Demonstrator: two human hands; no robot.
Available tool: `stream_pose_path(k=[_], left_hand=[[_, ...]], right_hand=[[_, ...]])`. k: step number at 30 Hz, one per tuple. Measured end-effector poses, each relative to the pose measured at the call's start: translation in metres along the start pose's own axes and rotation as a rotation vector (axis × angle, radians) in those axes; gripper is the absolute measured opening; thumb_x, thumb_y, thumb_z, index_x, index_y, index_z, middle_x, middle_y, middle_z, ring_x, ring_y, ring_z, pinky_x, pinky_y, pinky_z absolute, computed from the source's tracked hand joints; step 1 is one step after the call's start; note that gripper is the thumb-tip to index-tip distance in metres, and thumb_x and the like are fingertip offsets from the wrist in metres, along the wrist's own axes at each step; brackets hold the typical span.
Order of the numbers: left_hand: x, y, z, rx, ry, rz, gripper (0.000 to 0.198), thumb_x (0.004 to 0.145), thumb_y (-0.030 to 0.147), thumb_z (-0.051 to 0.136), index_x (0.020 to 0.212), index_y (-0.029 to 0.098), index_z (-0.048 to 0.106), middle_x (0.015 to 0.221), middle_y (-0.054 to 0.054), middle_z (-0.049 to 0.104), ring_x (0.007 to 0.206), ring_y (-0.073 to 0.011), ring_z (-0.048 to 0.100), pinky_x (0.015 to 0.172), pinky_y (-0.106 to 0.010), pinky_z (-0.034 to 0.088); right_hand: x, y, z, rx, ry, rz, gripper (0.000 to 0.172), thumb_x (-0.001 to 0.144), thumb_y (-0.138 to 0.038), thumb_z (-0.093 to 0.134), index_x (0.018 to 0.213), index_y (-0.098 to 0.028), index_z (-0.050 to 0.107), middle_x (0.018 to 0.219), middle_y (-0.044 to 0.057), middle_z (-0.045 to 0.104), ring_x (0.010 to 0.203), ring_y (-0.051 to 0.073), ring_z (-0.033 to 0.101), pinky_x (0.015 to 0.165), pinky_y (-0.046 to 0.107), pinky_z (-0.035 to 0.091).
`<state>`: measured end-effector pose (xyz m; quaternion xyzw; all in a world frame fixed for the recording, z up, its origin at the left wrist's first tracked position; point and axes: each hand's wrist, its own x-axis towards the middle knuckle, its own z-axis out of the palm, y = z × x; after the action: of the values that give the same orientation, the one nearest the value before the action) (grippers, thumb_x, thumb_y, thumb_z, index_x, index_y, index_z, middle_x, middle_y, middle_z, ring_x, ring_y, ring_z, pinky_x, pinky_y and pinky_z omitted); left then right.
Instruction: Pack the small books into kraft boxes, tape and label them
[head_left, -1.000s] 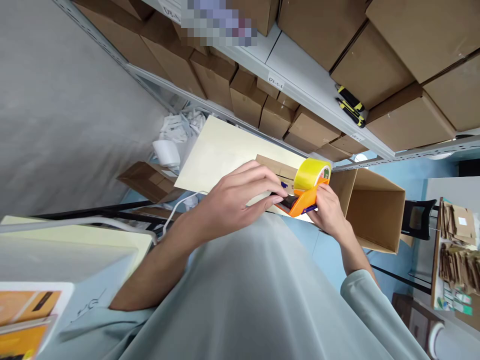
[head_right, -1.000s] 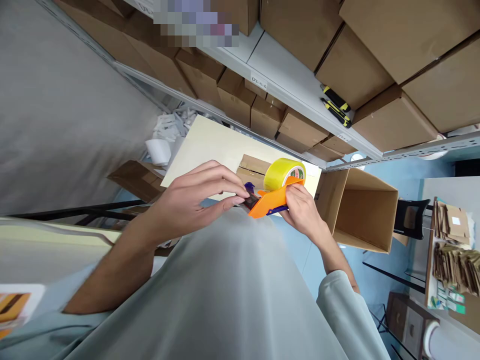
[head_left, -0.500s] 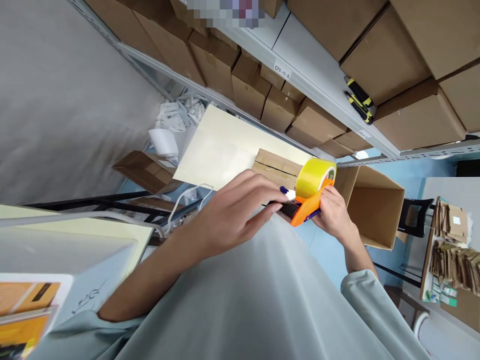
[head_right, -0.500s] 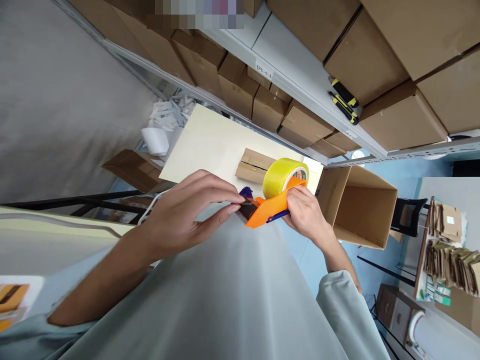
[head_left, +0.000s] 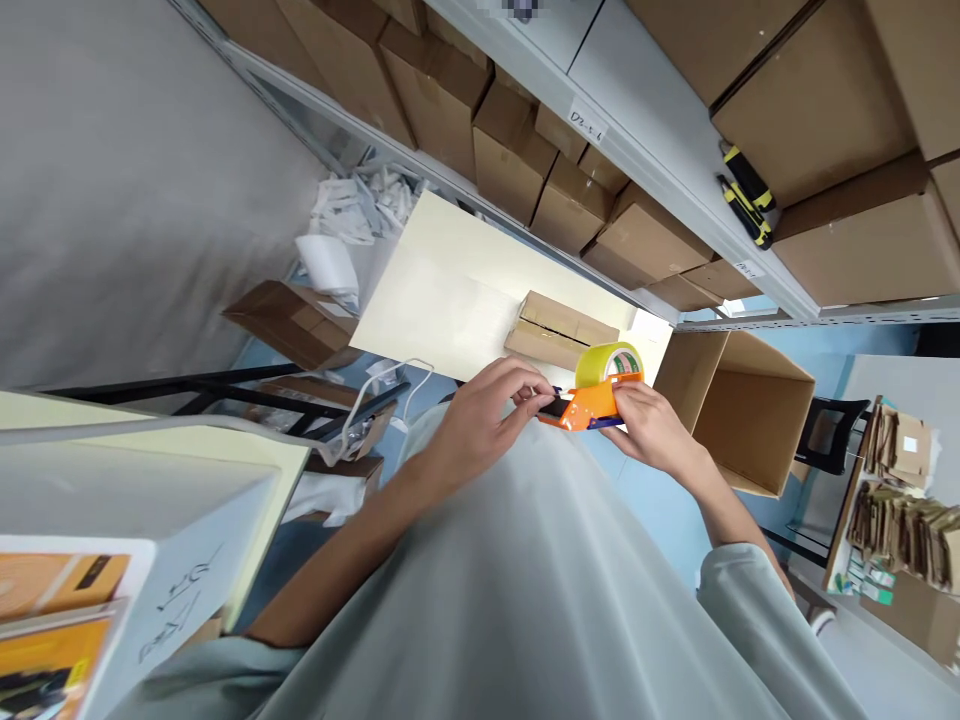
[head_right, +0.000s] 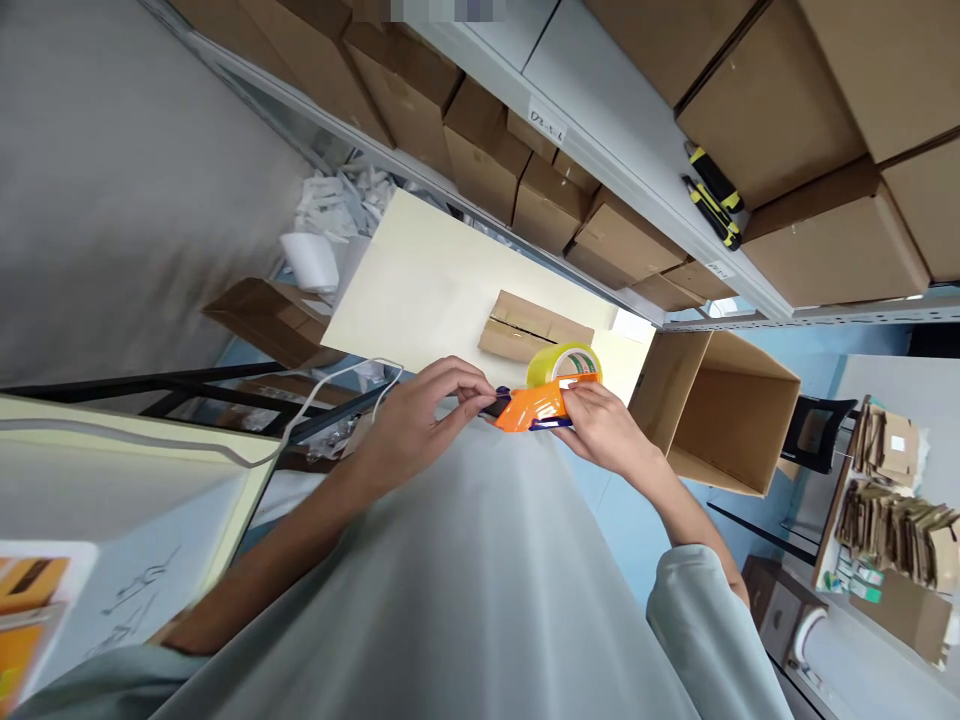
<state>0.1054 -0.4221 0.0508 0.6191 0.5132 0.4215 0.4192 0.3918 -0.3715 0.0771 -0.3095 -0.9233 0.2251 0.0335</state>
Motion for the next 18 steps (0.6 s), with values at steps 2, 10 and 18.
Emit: stream_pose_path(k=[2,10,18], left_hand=[[-0.002,-0.011,0.004,-0.023,0.028,-0.052,0.015,0.108,0.027,0.059,0.101,0.022,0.072,0.108,-0.004,0.072,0.089,-0.0155,0.068,0.081,-0.028,0.057],[0.018,-0.056,0.005,-0.196,-0.052,-0.474,0.026,0.1,0.045,0.063,0.099,0.021,0.073,0.068,0.004,0.058,0.061,-0.0143,0.052,0.06,-0.026,0.043],[0.061,-0.119,-0.031,-0.268,-0.096,-0.662,0.036,0.086,0.051,0.076,0.097,0.017,0.078,0.075,-0.002,0.07,0.059,-0.0144,0.056,0.058,-0.027,0.046]], right_hand=[[0.005,0.003,0.005,0.028,-0.066,0.031,0.032,0.11,-0.055,0.06,0.105,-0.024,0.061,0.095,0.01,0.075,0.09,0.03,0.072,0.092,0.048,0.061],[0.042,0.021,0.01,0.209,-0.327,0.196,0.041,0.111,-0.063,0.057,0.102,-0.024,0.063,0.082,0.003,0.069,0.071,0.023,0.066,0.067,0.035,0.053],[0.065,0.063,-0.02,0.686,-0.569,0.519,0.053,0.098,-0.074,0.071,0.1,-0.021,0.074,0.079,0.001,0.078,0.063,0.017,0.064,0.058,0.029,0.049]])
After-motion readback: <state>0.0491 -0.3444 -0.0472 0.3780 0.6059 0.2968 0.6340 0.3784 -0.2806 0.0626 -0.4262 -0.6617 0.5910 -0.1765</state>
